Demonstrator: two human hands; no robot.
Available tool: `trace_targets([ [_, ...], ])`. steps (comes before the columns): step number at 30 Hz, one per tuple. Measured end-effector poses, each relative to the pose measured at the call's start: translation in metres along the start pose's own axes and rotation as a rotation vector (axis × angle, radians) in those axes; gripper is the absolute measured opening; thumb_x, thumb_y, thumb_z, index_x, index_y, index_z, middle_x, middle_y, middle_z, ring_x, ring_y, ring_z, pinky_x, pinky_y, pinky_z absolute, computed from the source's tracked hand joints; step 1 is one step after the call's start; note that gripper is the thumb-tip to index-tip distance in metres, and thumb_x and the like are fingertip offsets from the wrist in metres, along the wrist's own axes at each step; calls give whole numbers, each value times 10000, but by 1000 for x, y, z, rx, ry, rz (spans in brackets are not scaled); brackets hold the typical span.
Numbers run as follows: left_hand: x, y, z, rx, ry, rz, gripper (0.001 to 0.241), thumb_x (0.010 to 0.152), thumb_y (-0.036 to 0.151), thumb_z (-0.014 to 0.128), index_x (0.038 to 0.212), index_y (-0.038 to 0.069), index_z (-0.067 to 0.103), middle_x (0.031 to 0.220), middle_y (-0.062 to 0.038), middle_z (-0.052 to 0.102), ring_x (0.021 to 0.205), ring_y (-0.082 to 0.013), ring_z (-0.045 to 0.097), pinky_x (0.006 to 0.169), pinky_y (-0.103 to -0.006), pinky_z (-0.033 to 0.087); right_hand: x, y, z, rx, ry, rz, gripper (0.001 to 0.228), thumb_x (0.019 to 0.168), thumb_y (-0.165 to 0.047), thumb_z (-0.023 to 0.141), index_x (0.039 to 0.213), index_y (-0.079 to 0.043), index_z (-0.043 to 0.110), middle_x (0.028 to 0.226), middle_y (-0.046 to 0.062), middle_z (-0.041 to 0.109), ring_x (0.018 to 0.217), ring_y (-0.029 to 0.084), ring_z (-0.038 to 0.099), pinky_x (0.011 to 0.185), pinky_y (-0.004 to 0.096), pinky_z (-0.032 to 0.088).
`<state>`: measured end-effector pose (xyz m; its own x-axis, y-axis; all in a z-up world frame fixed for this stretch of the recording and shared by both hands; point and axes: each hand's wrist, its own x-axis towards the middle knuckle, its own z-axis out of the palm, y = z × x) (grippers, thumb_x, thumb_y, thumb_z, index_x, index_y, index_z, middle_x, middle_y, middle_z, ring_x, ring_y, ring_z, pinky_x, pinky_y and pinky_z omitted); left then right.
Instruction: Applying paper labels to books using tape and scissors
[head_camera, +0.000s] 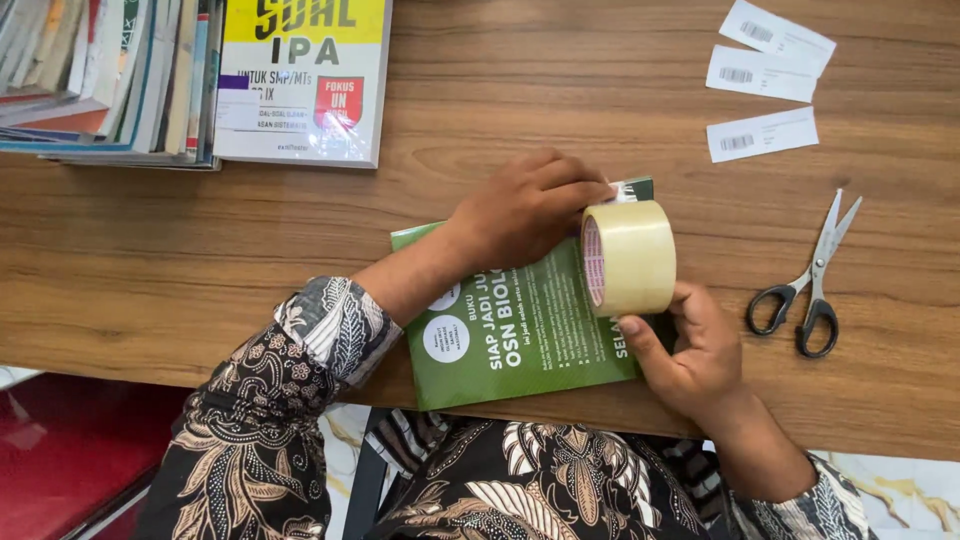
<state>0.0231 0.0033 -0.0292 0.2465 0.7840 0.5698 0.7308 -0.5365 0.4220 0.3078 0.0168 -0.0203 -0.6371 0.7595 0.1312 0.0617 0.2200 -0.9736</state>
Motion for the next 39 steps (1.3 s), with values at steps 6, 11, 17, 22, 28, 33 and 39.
trace_targets([
  [6,0,-2,2,-23,1,-11,218,998,191,630,1185,85,665,1123,-115,661,961,-360,662,843,-458,537,0,0,-5,-129,2,-77,292,896,-113,755,1101,67,650,922,174,752,949,313,765,804,386,581],
  [11,-6,-7,6,19,-23,-61,227,949,210,701,1158,123,712,1133,-60,687,969,-335,668,805,-458,508,-6,-10,-1,-34,11,-38,300,940,-154,695,1143,56,624,931,158,742,996,243,744,806,372,578],
  [17,5,12,-6,104,-167,-175,301,971,217,661,1257,143,714,1152,-9,692,990,-199,606,868,-385,442,-22,-31,-17,-23,-76,188,373,916,-99,649,1236,81,581,965,135,727,750,141,699,660,213,582],
  [22,3,14,-6,141,-156,-147,302,953,235,677,1240,159,728,1174,15,690,1020,-198,592,875,-395,427,-30,-20,-13,14,-43,177,384,893,-163,675,1190,62,583,926,113,712,703,130,667,623,211,554],
  [28,2,15,-10,191,-198,-98,494,842,221,655,1324,112,671,1205,-49,671,1047,-244,569,898,-409,434,-45,5,-13,-156,-15,72,310,867,-226,716,1035,11,606,877,67,701,698,117,624,655,227,532],
  [33,1,15,-10,226,-259,-106,634,764,281,646,1374,115,601,1252,-65,636,1105,-264,543,902,-410,417,-33,-3,-8,-244,-20,-28,297,868,-255,691,1023,-6,642,867,78,712,665,143,655,618,253,536],
  [39,2,7,-11,232,-394,-93,650,812,343,666,1411,118,555,1278,-88,606,1143,-274,526,963,-434,418,-22,-12,-7,-189,-93,-68,240,900,-249,654,975,-20,651,948,108,692,752,173,650,685,282,547],
])
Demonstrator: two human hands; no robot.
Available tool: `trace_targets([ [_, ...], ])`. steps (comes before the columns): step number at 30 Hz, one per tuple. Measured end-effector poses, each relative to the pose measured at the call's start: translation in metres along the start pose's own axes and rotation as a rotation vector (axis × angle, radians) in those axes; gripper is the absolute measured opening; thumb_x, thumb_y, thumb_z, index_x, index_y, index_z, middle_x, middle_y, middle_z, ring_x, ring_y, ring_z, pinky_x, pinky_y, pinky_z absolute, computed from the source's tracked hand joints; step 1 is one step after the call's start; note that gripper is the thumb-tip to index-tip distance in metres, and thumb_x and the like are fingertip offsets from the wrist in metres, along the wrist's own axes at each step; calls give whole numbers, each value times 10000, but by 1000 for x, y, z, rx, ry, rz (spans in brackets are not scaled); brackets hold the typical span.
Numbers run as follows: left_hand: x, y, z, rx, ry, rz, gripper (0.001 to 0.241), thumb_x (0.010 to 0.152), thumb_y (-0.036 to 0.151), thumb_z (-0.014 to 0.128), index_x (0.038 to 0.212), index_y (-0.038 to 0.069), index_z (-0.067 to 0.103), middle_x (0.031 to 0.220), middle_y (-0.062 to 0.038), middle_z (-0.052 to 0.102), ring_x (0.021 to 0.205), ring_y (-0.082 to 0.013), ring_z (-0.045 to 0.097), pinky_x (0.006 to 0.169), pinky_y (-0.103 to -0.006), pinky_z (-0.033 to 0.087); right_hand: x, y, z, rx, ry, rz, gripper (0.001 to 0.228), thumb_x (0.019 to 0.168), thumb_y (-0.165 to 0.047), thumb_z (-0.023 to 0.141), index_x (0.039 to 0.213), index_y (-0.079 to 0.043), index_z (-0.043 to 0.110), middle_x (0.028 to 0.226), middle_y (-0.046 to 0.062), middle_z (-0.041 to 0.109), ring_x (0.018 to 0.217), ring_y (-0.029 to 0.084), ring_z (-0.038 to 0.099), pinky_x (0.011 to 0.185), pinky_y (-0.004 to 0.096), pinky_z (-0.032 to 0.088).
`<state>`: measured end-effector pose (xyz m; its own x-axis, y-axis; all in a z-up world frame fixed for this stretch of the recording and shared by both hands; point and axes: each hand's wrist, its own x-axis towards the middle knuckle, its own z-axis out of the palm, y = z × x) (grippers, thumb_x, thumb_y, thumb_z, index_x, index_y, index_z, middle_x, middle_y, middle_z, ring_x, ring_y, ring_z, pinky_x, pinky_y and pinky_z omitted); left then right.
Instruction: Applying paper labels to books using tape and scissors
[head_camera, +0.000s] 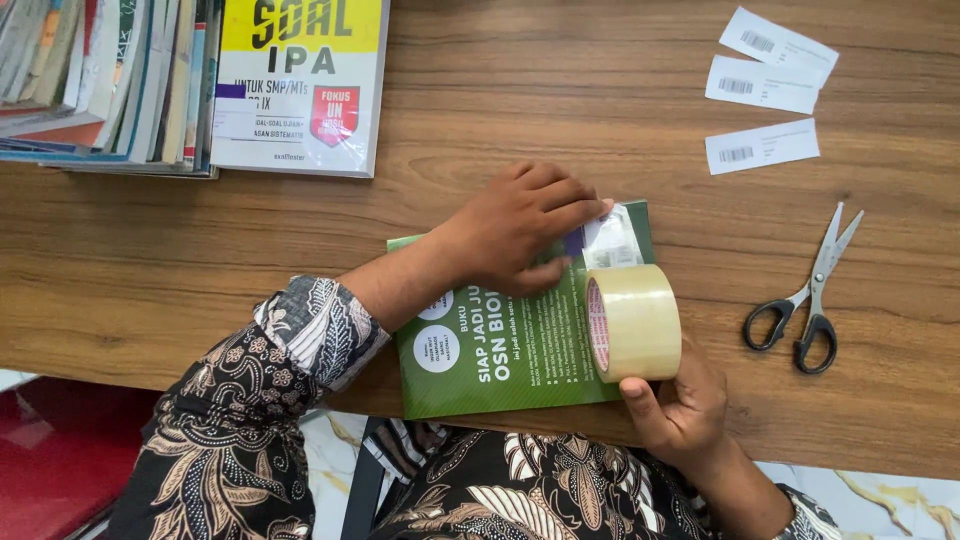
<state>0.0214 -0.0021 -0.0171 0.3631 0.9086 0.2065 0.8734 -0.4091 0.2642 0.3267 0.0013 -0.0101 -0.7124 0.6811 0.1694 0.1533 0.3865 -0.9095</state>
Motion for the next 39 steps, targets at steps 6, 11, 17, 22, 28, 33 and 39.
trace_targets([
  [6,-4,-1,2,72,-87,40,834,943,662,478,1619,207,300,1396,-97,558,1197,-278,485,1020,-465,352,-4,3,0,-11,-7,-27,274,914,-265,639,1027,-16,643,971,101,677,778,175,649,706,281,551],
  [11,-2,1,2,124,-109,66,1112,829,1007,457,1607,223,336,1461,-101,499,1248,-290,441,1031,-478,322,-1,-4,-3,-47,-26,21,218,874,-185,686,999,-10,653,955,97,694,753,174,648,701,282,539],
  [17,0,4,8,192,-261,106,1050,913,912,167,1633,151,230,1700,-102,187,1546,-302,204,1246,-592,117,6,-6,-13,-151,-138,6,245,852,-236,695,1011,-51,696,953,90,721,733,204,672,687,315,540],
  [22,-4,7,8,54,-214,213,886,996,799,386,1624,182,284,1688,-73,263,1547,-264,255,1269,-561,91,8,1,-19,-120,-196,17,294,813,-235,741,1049,-61,711,1017,88,730,797,207,704,725,315,559],
  [28,-1,1,7,-71,-282,221,877,980,776,329,1626,185,278,1704,-8,249,1568,-216,245,1255,-600,-7,30,-7,-31,-112,-304,65,370,802,-239,753,1128,-67,720,1149,103,745,894,201,741,763,314,579],
  [33,7,-24,4,-73,-344,242,984,920,866,201,1630,186,232,1709,-24,210,1572,-227,188,1201,-613,-158,54,-2,-26,-174,-329,-59,313,841,-283,731,1077,-77,717,998,74,757,720,174,695,650,297,543],
  [39,16,-58,7,-104,-97,333,743,1044,573,411,1611,96,351,1614,-133,466,1521,-259,408,1228,-572,106,84,12,-7,-88,-115,-229,343,828,-284,839,984,-6,713,940,207,697,896,458,707,687,490,570],
])
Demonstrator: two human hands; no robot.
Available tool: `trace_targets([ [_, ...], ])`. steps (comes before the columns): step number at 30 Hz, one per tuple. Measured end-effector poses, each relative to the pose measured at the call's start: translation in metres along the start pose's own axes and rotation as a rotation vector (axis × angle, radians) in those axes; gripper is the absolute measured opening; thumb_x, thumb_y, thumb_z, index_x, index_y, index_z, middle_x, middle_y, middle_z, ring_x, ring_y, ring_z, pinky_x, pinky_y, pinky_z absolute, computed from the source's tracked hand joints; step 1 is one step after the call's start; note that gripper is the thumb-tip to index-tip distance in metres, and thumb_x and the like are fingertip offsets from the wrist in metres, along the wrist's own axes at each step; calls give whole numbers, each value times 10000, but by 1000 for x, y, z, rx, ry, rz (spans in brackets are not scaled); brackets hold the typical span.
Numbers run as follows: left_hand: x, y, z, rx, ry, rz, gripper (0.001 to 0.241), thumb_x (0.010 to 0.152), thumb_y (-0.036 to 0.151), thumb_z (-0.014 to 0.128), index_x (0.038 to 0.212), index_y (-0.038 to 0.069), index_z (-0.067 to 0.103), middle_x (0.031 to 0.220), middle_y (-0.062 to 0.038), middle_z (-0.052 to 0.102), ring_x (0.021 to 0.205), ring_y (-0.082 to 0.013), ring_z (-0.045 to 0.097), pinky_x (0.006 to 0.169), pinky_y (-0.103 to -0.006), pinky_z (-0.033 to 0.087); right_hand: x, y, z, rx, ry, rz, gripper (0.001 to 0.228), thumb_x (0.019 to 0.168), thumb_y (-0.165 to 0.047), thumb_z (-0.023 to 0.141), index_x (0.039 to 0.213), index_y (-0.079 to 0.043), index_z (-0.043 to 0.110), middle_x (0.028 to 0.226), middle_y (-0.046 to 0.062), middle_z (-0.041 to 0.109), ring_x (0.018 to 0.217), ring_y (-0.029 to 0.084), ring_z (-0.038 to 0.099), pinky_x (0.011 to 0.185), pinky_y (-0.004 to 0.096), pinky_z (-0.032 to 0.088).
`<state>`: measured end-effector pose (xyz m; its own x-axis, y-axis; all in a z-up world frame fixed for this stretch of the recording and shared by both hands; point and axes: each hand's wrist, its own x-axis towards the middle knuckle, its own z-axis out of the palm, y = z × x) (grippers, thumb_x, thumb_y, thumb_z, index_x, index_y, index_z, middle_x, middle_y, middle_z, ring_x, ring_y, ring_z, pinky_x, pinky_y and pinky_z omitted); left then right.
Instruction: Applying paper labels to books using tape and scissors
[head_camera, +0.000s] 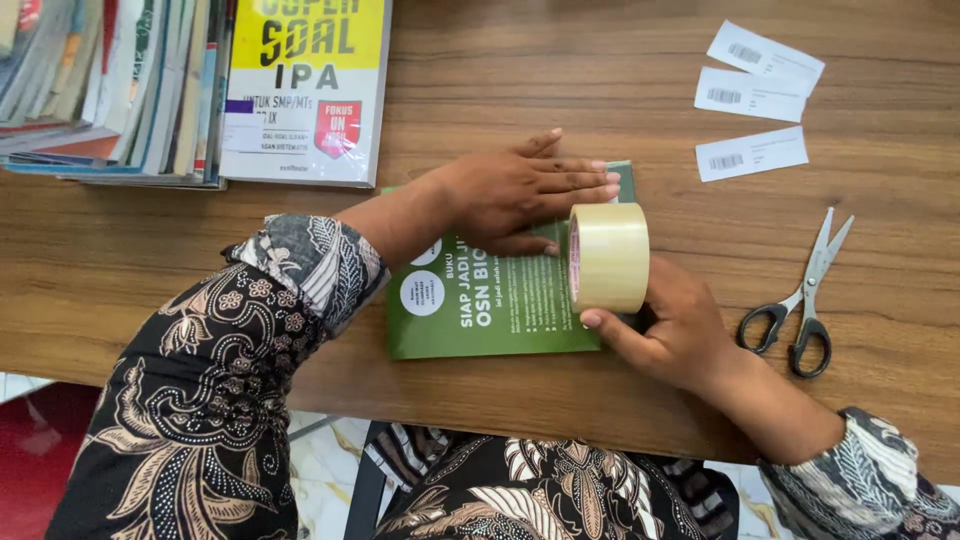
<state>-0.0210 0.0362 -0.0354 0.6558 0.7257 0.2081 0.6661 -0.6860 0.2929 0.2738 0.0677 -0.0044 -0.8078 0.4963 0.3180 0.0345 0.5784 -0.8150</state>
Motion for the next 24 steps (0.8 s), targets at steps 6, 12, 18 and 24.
trace_targets([
  [6,-2,12,2,29,7,-62,784,944,542,534,1578,99,410,1640,-114,427,1549,-227,346,1203,-619,-6,-7,12,12,79,88,-4,342,805,-336,839,935,-35,741,911,159,700,857,402,731,745,447,583],
  [12,1,24,-17,-37,-47,-114,1030,869,845,511,1556,85,411,1660,-122,371,1568,-234,290,1200,-663,44,-17,30,16,190,189,-43,269,819,-222,825,917,8,725,936,167,697,873,371,744,774,418,587],
  [18,0,26,-11,-23,-64,-116,1103,836,914,497,1569,97,388,1683,-121,324,1583,-222,241,1183,-681,-49,-19,32,15,240,192,-40,291,812,-217,844,904,22,706,894,171,683,823,370,739,721,434,587],
  [24,5,36,-16,-41,-30,-147,1058,859,879,517,1513,53,429,1664,-152,329,1579,-257,231,1204,-698,64,-16,27,12,268,153,-49,240,841,-178,821,894,24,703,871,171,672,815,352,742,749,419,585],
])
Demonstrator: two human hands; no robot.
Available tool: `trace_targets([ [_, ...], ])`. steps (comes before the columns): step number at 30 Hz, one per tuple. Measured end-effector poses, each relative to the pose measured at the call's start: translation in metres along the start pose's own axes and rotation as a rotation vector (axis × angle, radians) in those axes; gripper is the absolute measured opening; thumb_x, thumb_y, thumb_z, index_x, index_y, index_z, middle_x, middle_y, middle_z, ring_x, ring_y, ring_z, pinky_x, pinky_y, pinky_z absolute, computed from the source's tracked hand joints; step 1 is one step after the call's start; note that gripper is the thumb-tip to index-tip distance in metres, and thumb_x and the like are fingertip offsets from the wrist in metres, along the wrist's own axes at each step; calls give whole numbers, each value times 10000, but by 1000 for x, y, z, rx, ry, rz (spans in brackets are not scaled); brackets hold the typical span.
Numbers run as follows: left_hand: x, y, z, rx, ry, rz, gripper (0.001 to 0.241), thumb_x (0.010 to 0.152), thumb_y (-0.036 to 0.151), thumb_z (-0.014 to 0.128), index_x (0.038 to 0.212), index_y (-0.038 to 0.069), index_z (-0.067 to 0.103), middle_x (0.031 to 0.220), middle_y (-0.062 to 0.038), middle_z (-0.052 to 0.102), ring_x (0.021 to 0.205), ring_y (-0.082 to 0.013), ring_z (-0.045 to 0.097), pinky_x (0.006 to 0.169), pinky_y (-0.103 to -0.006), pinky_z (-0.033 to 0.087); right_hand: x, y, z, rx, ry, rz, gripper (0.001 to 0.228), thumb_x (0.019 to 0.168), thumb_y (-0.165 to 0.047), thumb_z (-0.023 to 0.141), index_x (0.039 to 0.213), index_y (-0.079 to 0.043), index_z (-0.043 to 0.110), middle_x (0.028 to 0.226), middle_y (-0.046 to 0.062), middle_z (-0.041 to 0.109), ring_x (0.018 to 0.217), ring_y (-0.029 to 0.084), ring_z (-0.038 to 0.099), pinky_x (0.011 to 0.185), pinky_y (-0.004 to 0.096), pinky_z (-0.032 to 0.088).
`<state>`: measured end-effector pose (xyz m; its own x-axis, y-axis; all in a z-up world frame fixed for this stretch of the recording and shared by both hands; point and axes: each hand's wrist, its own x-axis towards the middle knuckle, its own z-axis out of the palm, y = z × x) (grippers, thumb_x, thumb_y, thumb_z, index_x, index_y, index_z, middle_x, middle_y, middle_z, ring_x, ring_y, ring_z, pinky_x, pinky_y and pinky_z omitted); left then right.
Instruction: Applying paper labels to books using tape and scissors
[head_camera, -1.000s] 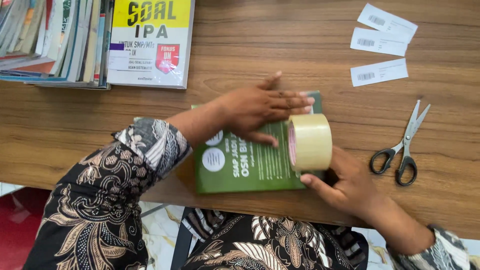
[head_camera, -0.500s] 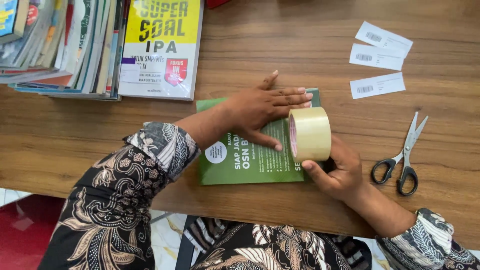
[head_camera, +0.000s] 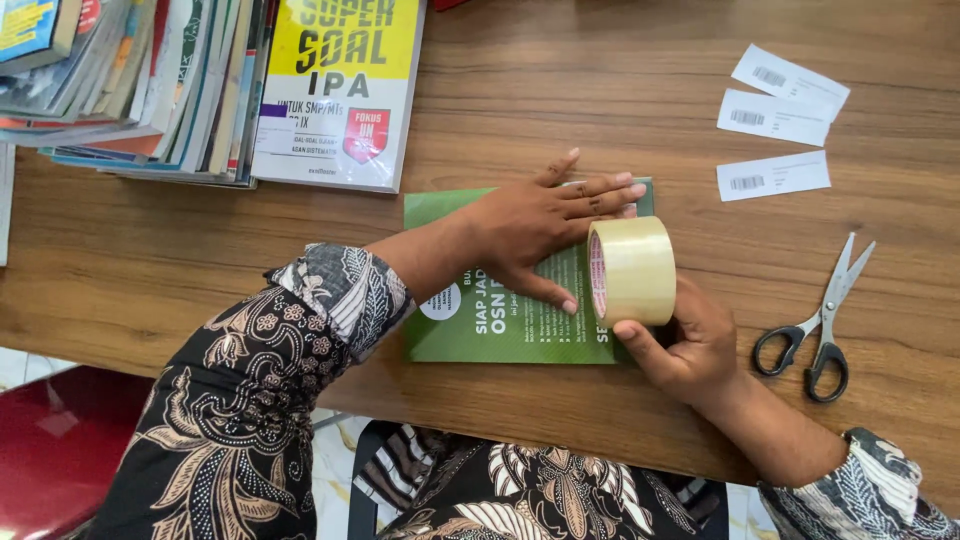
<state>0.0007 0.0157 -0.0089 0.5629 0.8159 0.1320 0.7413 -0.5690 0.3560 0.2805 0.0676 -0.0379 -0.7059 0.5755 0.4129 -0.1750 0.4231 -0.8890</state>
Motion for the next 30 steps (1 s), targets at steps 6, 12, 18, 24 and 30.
trace_targets([
  [6,-1,9,-11,33,-39,-41,1116,796,901,596,1548,99,408,1652,-114,354,1568,-244,265,1159,-750,220,-1,-1,-1,-54,-18,-2,260,847,-200,823,891,23,696,858,178,662,813,363,739,737,417,577],
  [12,-2,18,0,155,-47,-217,1153,789,927,573,1569,98,390,1647,-116,363,1528,-245,356,1150,-719,266,-4,-5,-1,-215,77,187,516,813,-257,864,1178,54,673,1013,236,689,1002,398,708,813,444,553],
  [18,-1,29,4,330,-48,-657,1227,768,1016,412,1567,86,365,1632,-148,340,1502,-291,368,1134,-682,336,18,-53,13,-489,77,1,943,865,-175,838,1557,165,294,1451,388,427,1349,548,460,1069,565,453],
  [24,-25,34,-4,344,38,-826,1222,788,968,485,1536,5,404,1566,-196,448,1421,-334,472,1073,-571,409,7,-27,31,-935,-330,-119,726,892,-635,633,1409,-126,612,1360,98,626,1320,313,556,1187,655,191],
  [30,-90,31,2,253,172,-705,1141,817,876,579,1519,-11,430,1559,-201,474,1398,-362,517,1095,-549,433,50,-29,31,-1133,-390,-12,690,977,-673,534,1346,-110,685,1377,89,666,1327,315,609,1157,746,217],
])
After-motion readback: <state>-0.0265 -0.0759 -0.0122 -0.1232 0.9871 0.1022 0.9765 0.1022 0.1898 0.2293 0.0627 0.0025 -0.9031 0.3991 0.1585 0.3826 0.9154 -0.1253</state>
